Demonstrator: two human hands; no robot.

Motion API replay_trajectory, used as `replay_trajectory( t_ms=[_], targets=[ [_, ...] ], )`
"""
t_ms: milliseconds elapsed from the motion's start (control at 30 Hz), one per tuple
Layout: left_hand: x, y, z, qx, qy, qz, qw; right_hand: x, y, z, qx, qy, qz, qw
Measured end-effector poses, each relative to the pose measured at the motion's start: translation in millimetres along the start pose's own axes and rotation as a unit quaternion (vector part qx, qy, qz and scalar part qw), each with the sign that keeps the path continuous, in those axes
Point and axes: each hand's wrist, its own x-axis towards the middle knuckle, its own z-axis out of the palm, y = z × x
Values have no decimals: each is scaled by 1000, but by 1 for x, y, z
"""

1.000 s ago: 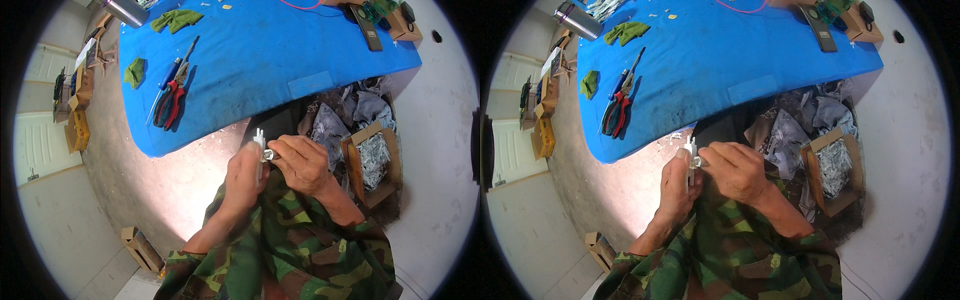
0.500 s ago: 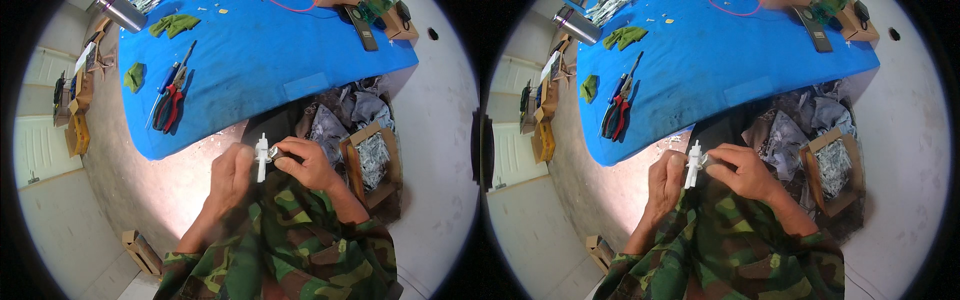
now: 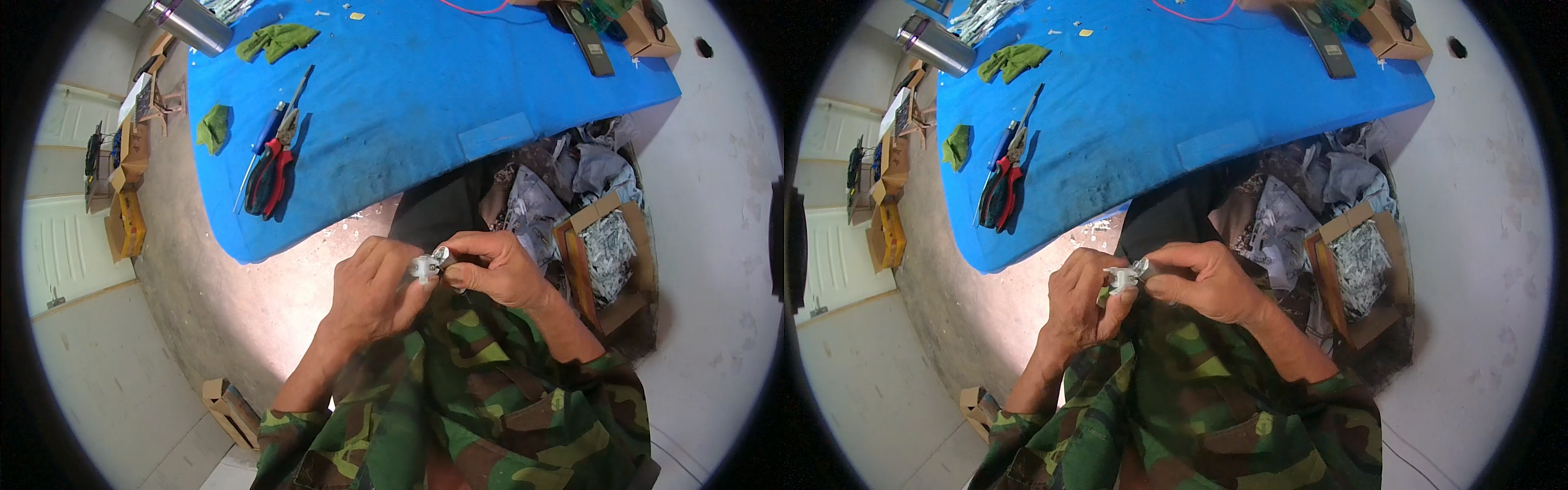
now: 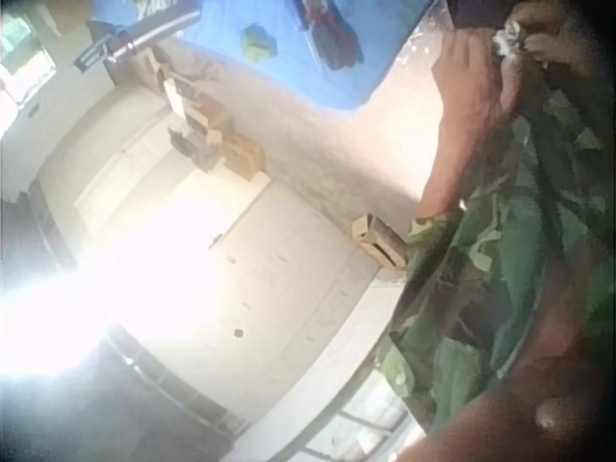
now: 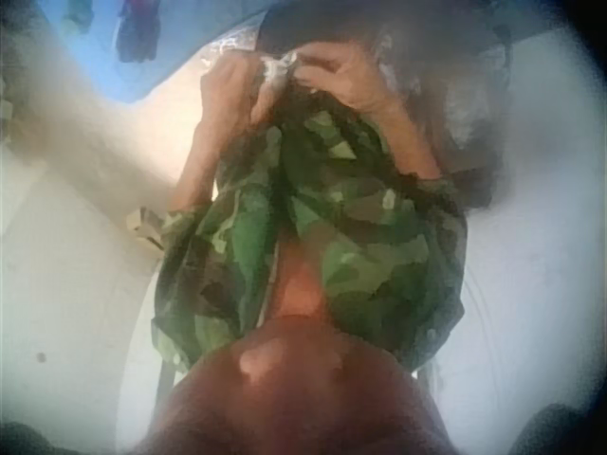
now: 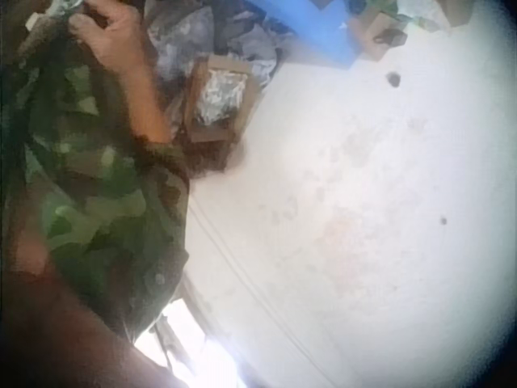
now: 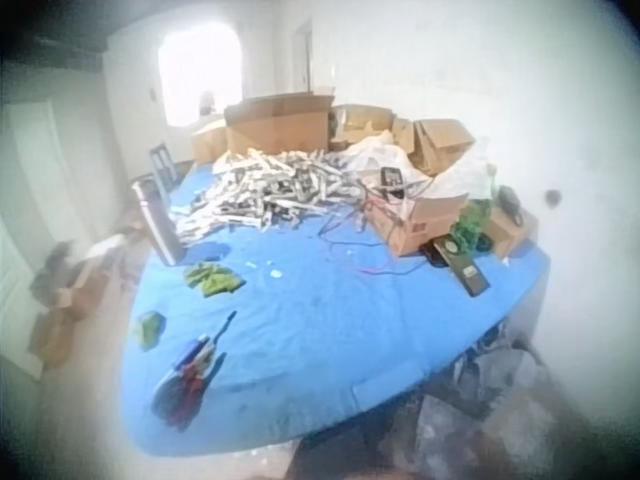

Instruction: The person picks up and disassembles small electronic components on a blue workbench, using a screwdriver to remove internal parts and pliers to pull pieces apart.

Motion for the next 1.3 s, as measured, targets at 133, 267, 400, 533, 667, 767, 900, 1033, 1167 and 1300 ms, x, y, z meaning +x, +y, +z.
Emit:
replay_trajectory(
  t_ms=[133, 267, 400, 533, 667, 767, 900, 1033, 1167, 1300],
  targets=[
    [-4, -3, 1, 3, 0, 10, 1000, 0, -6, 3, -117, 3, -35, 993],
    [-6, -3, -1, 0, -15, -6, 1000, 4, -10, 6, -223, 7, -131, 966],
    [-6, 9, 3, -119, -4, -136, 983, 5, -15, 10, -268, 43, -152, 951],
    [-6, 26, 18, -305, 63, -292, 904, 8, -11, 17, -293, 79, -188, 934],
    [-5, 30, 21, -484, 65, -440, 754, 10, -6, 19, -434, 122, -278, 848],
    [-5, 30, 18, -614, 35, -508, 604, 18, 3, 7, -521, 140, -389, 747],
    [-7, 26, 20, -694, 15, -492, 525, 19, 10, 1, -543, 128, -435, 707],
    [-5, 29, 11, -622, -19, -537, 570, 18, 5, 0, -530, 119, -414, 731],
    [-19, 18, 11, -309, 50, -365, 877, 13, -7, 5, -420, 113, -257, 863],
    [-17, 11, 2, -114, 92, -176, 973, 7, -2, 0, -298, 85, -159, 937]
  ],
)
